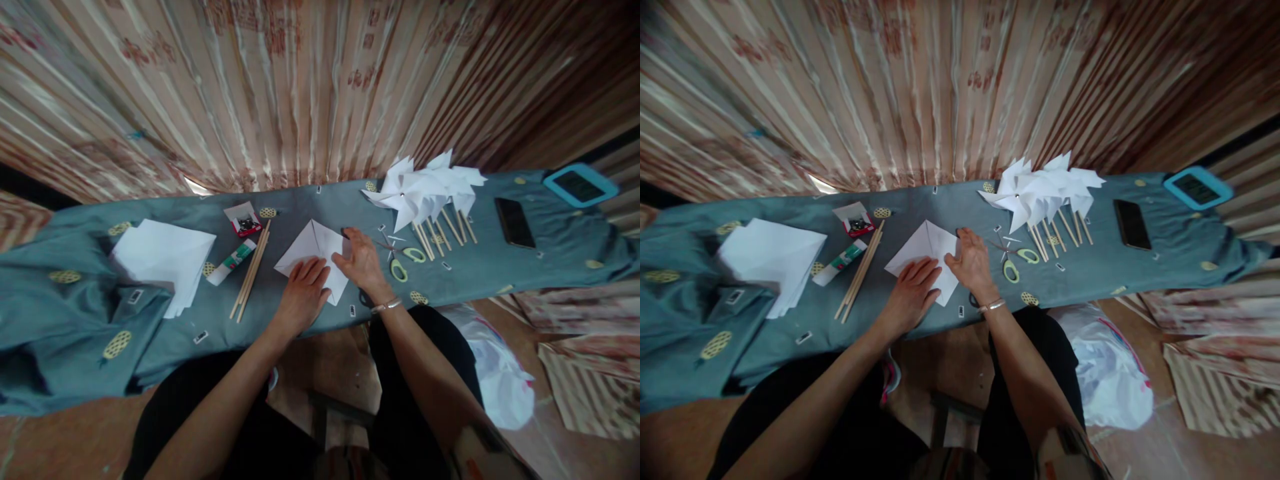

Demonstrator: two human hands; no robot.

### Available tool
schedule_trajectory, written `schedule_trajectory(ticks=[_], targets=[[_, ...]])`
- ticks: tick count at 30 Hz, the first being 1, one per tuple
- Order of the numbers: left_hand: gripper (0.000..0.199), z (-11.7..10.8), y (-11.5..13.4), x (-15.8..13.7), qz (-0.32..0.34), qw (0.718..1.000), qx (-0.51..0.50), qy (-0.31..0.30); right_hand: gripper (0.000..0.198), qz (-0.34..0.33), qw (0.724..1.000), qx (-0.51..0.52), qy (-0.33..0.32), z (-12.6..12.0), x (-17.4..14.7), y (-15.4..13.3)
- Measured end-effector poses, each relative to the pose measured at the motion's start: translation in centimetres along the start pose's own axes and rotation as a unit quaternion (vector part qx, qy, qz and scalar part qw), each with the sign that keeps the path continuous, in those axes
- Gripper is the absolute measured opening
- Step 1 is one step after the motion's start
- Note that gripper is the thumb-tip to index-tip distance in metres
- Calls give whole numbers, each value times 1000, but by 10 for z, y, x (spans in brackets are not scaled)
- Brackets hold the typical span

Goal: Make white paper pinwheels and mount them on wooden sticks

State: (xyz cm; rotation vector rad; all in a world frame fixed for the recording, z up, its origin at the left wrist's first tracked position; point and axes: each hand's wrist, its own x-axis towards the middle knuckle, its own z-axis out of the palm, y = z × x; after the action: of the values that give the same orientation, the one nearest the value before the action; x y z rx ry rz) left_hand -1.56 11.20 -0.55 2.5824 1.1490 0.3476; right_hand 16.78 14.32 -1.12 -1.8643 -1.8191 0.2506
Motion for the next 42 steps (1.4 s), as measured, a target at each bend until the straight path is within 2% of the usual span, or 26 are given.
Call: schedule_trajectory(ticks=[5,23,27,30,35,42], targets=[[41,2,-1,0,8,1000,-8,19,59,-1,1000,-3,4,-7,2,12],[42,3,-6,-2,15,999,-27,22,52,10,999,-43,24,-27,-2,38],[41,5,-7,-2,21,999,-19,32,49,-10,997,-60,38,-29,-6,30],[41,7,-9,-1,21,999,-10,40,46,-54,996,-61,43,-30,-13,16],[42,12,-13,0,27,998,-13,56,37,-144,988,-38,-33,-21,-28,-9],[51,21,-23,-2,48,992,-38,113,30,-152,985,-58,-51,-16,-34,-17]])
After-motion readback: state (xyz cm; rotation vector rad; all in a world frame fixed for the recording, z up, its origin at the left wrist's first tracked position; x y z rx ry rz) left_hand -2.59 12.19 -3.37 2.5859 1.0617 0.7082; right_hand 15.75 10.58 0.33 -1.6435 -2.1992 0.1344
